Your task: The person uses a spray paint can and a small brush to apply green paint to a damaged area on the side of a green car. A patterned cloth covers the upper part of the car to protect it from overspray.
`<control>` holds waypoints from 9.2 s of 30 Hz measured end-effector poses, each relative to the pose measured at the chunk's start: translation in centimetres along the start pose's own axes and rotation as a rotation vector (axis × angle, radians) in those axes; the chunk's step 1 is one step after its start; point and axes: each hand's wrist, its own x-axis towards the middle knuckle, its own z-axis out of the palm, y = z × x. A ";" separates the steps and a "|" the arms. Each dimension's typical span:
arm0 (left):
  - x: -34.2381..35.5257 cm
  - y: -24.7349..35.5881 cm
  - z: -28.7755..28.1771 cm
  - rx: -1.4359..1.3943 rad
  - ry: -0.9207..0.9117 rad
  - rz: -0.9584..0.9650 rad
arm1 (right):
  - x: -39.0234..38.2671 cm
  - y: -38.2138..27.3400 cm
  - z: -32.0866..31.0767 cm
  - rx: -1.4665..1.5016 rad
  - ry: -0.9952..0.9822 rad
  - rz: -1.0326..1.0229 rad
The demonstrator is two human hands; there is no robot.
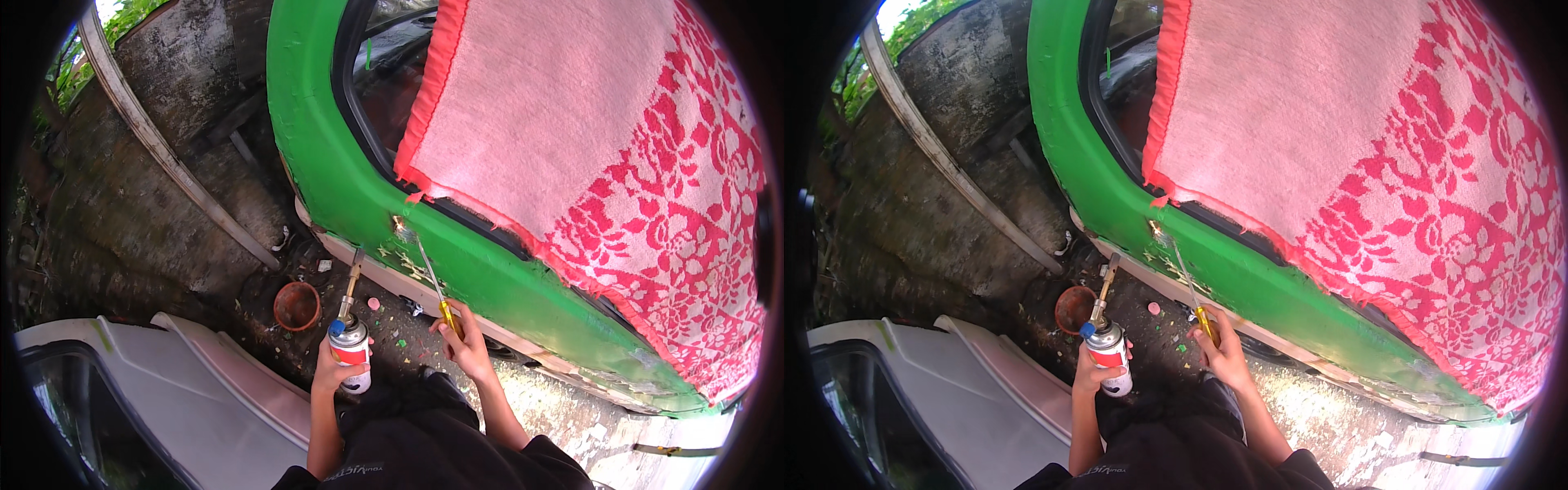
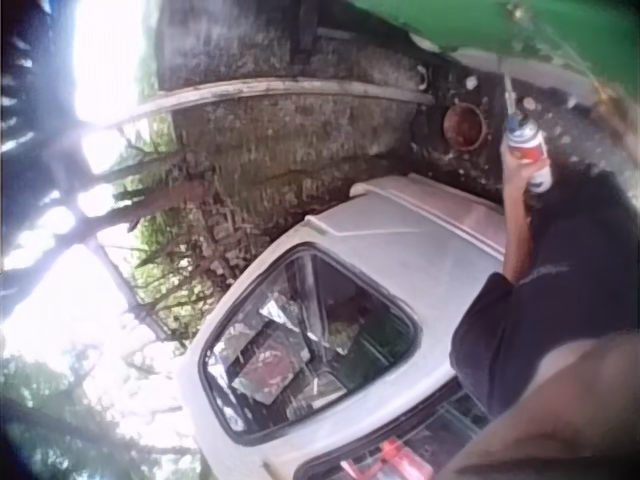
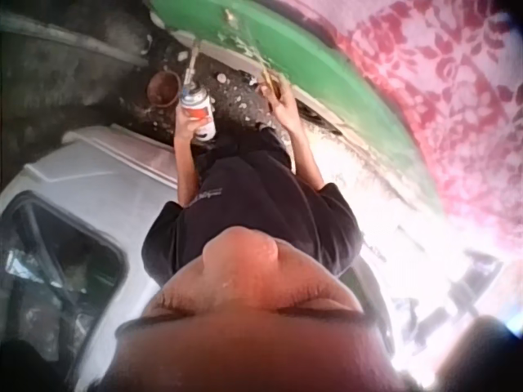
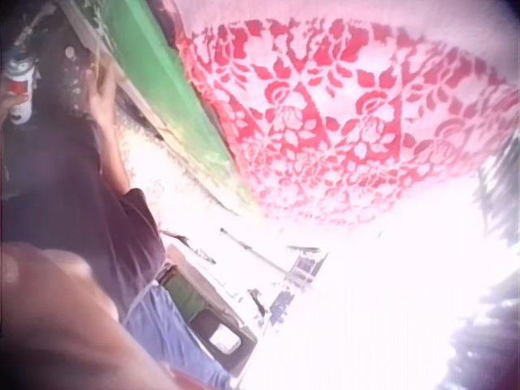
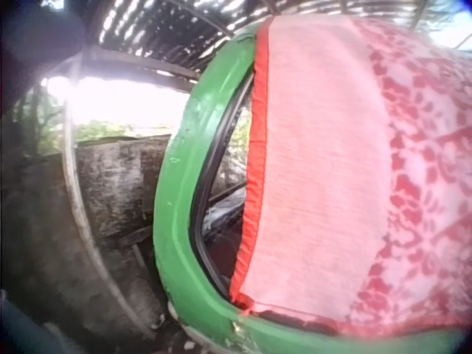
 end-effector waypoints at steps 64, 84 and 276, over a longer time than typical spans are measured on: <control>-1.9 -0.8 -1.2 -0.014 0.189 0.091 | 1.7 -0.7 1.9 0.133 0.252 0.034; -0.6 -0.1 -0.2 0.009 0.167 0.074 | 3.7 -0.8 1.0 0.089 0.177 0.049; -3.4 -0.4 -0.8 0.072 0.383 0.150 | 8.9 -16.5 6.6 0.336 0.068 -1.140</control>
